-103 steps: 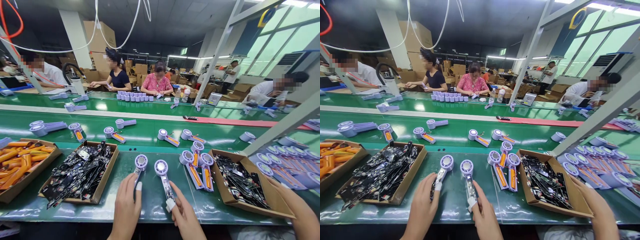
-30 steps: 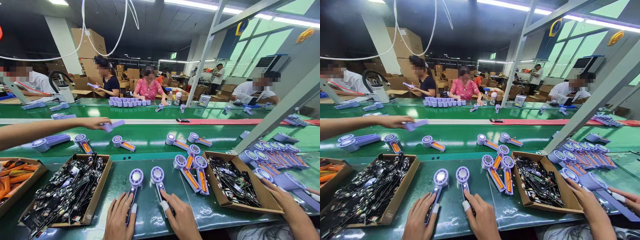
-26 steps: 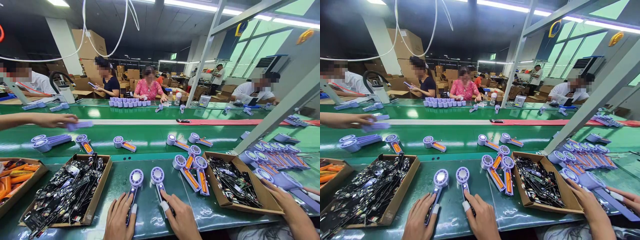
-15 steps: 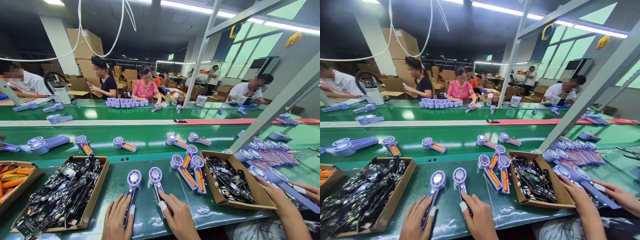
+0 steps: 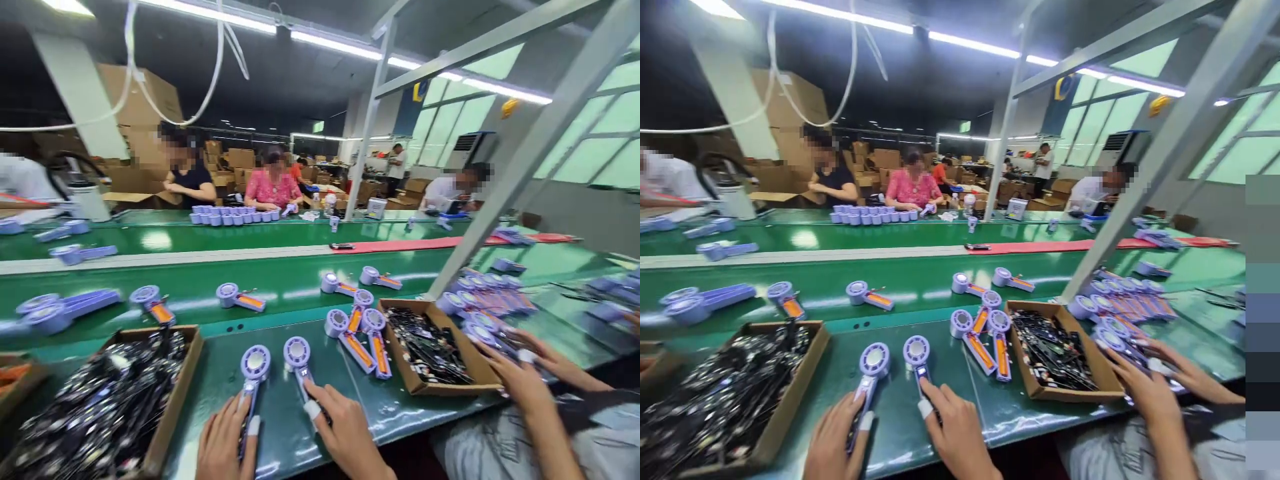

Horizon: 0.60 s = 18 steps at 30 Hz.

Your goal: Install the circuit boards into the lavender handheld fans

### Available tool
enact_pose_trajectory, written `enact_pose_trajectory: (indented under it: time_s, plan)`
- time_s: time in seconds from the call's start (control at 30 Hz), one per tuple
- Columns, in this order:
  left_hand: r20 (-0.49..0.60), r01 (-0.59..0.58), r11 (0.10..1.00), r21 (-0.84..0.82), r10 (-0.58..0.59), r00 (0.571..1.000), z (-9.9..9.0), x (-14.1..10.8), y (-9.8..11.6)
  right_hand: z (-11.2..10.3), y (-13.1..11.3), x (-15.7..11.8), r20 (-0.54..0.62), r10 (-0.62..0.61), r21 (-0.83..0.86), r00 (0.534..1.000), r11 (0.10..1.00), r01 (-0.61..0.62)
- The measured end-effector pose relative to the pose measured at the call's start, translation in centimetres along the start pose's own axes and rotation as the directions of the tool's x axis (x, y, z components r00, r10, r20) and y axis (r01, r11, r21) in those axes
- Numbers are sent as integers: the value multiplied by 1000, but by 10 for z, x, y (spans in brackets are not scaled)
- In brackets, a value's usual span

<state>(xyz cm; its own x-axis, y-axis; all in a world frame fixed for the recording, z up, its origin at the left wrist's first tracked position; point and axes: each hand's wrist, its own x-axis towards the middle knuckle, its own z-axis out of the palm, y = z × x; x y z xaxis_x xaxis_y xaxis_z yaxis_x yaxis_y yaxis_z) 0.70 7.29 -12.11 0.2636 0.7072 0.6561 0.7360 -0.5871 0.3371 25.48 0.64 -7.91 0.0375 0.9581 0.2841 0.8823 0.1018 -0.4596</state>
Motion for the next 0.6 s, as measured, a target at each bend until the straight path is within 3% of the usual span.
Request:
enact_pose_trajectory:
  time_s: [0.1,0.27,0.37,0.43,0.53,0.6]
  plan:
    - [139,-52,987,154,30,990,-14,1,11,-9,-6,2,81,-35,1,996,999,35]
    - [131,-44,986,160,23,991,-26,0,23,-21,-23,-2,97,-67,-86,993,993,76]
    - [171,-10,998,67,-2,985,-25,0,31,-2,-37,-2,54,-55,-119,997,991,61]
    - [180,23,1000,-18,-19,983,-22,2,35,21,-50,3,7,17,-148,1000,989,-16]
    - [61,112,985,-129,-105,993,-20,7,33,51,-71,22,-75,162,-216,984,961,-174]
    - [-48,174,971,-162,-184,982,-19,9,27,58,-77,37,-107,205,-259,973,939,-226]
